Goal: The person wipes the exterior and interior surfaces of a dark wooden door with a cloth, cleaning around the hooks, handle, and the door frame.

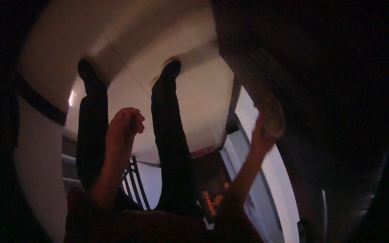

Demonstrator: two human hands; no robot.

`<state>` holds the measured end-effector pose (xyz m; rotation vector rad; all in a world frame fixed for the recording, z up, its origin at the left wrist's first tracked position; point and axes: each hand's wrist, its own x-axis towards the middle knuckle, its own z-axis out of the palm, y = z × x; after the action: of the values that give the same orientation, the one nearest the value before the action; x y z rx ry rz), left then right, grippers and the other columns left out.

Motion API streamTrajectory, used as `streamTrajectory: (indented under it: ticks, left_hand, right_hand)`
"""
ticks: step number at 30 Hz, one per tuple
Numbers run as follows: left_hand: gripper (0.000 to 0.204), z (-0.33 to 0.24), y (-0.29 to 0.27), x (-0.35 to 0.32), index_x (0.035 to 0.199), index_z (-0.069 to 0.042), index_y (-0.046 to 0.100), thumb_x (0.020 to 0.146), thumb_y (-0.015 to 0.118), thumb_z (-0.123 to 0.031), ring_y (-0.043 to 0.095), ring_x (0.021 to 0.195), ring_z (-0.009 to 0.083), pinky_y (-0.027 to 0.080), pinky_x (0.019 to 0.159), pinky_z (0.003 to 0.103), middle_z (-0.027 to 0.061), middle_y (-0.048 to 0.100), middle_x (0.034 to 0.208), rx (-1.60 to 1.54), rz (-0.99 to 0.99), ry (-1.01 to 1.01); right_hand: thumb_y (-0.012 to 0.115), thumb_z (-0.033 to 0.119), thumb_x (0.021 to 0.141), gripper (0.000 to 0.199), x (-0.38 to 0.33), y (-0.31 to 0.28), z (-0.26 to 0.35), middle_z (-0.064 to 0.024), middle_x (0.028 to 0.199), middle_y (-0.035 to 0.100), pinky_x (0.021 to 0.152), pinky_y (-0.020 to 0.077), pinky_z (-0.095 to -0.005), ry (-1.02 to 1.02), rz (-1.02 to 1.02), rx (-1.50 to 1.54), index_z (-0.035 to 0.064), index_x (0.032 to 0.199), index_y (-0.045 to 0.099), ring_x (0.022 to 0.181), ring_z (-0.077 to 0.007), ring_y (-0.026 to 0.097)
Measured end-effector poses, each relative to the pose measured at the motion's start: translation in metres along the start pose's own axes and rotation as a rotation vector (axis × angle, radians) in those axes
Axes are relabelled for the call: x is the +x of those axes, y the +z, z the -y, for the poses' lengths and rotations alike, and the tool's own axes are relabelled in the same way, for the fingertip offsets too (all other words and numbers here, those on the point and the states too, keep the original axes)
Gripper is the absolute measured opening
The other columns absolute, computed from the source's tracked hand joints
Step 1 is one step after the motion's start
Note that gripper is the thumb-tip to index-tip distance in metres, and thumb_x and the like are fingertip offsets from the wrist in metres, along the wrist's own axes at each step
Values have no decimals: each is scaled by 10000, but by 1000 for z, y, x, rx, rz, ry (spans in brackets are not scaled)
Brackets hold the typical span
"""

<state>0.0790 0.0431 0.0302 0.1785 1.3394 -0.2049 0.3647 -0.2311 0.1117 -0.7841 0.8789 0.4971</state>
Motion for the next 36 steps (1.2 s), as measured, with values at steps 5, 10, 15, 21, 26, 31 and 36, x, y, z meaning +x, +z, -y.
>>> streamTrajectory:
  ticks: [5, 10, 15, 21, 26, 31, 36]
  left_hand:
    - [285, 5, -11, 6, 988, -8, 567, 919, 493, -274, 545, 699, 164, 438, 652, 285, 87, 593, 839, -140, -125, 56]
    - [311, -1, -27, 6, 1010, -14, 552, 936, 457, -300, 557, 715, 152, 458, 688, 278, 107, 597, 850, -17, -109, 10]
    - [321, 9, -18, 2, 1002, -5, 548, 932, 463, -306, 562, 719, 160, 464, 688, 283, 118, 591, 850, -50, -110, 54]
    - [272, 2, 35, 0, 969, -22, 548, 918, 498, -285, 555, 732, 149, 440, 643, 254, 81, 587, 829, -61, -138, 60]
    - [308, 9, 33, 14, 1006, -14, 554, 928, 477, -302, 571, 738, 167, 456, 708, 293, 113, 601, 873, 11, 26, 99]
    - [298, 21, 63, 36, 1004, -15, 571, 924, 491, -291, 555, 717, 151, 444, 696, 290, 93, 603, 856, 128, 56, 218]
    - [258, 54, 63, -4, 984, -31, 583, 930, 466, -255, 548, 708, 147, 444, 691, 286, 75, 600, 840, 153, 100, 117]
  right_hand:
    - [432, 406, 933, 643, -28, 22, -12, -149, 1486, 185, 1110, 146, -507, -55, 130, 114, 91, 1435, 183, 1375, -313, 170]
    - [399, 255, 934, 451, 165, -81, -42, -196, 1334, 401, 1055, 233, -497, -8, 275, -242, -14, 1295, 400, 1233, -327, 364]
    - [381, 217, 928, 430, 324, -177, -63, -190, 1322, 447, 1051, 300, -478, 238, 253, -21, -46, 1265, 432, 1212, -351, 423]
    - [412, 207, 901, 389, 370, -184, -45, -201, 1173, 558, 917, 435, -420, 157, 326, -207, -59, 1165, 515, 1063, -315, 539]
    - [403, 213, 902, 423, 296, -117, -49, -217, 1255, 500, 1017, 357, -446, -143, -120, -247, -66, 1211, 475, 1145, -328, 490]
    - [421, 204, 908, 488, 122, 25, 4, -229, 1383, 348, 1090, 245, -483, -188, 233, -166, -56, 1316, 355, 1271, -366, 337]
    - [549, 222, 856, 648, -25, 145, 36, -196, 1420, 283, 1048, 332, -463, 179, 380, 486, -2, 1384, 247, 1287, -327, 333]
